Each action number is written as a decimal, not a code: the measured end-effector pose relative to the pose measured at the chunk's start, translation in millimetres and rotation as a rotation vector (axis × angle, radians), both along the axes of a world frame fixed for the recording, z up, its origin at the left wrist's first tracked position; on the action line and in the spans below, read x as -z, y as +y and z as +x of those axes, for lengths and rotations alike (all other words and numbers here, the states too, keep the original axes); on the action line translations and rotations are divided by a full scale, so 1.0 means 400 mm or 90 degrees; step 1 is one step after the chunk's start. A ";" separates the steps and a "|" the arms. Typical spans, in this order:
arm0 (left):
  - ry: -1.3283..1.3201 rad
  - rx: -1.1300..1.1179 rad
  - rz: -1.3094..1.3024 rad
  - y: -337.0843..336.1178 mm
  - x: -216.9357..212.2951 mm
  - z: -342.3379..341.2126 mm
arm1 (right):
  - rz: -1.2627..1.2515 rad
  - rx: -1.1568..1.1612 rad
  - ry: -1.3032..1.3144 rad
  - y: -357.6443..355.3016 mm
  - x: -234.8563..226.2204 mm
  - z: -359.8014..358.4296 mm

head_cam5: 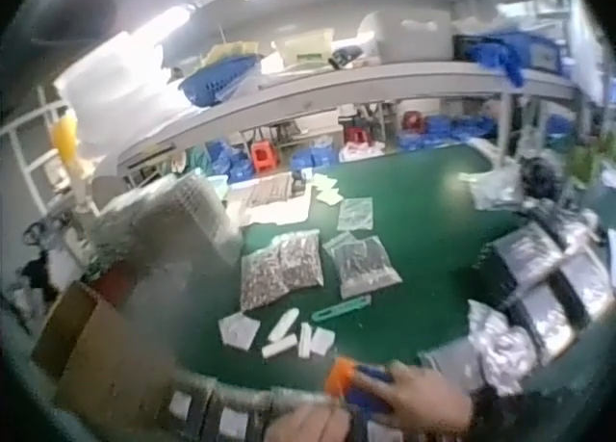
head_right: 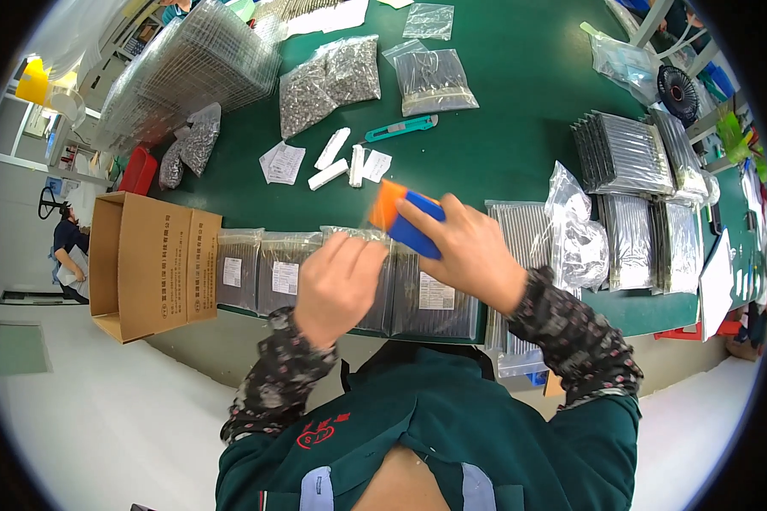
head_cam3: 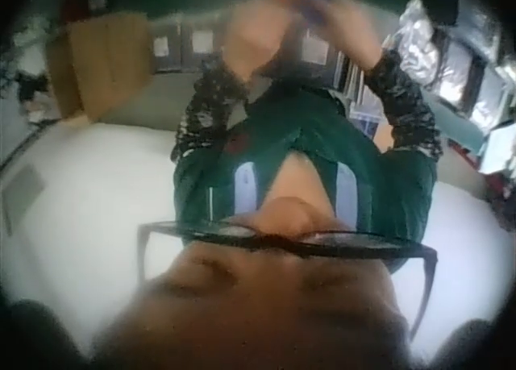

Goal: Packing bagged metal components into a cardboard box and cutting foam cushioning.

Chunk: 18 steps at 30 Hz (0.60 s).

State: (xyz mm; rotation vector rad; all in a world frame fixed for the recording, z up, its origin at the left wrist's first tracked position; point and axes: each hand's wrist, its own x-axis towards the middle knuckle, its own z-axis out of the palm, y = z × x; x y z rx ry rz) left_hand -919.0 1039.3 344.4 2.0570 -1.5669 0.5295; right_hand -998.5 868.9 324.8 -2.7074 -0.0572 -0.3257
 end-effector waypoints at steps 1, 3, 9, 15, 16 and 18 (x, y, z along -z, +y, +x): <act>0.004 0.002 0.005 -0.005 0.005 0.008 | 0.005 0.002 0.004 0.005 0.007 0.022; -0.057 -0.096 -0.001 0.002 0.001 0.043 | -0.008 0.046 -0.083 0.025 0.014 0.068; -0.084 -0.024 -0.052 0.013 -0.018 0.018 | -0.013 0.222 0.016 0.002 0.085 0.193; 0.260 -0.126 -0.052 0.099 -0.021 0.040 | -0.254 0.185 0.024 -0.159 0.287 0.186; 0.261 -0.134 -0.046 0.115 -0.024 0.032 | -0.247 0.178 0.025 -0.144 0.285 0.183; 0.371 -0.161 0.010 0.148 -0.028 0.021 | -0.233 0.208 -0.180 -0.093 0.232 0.160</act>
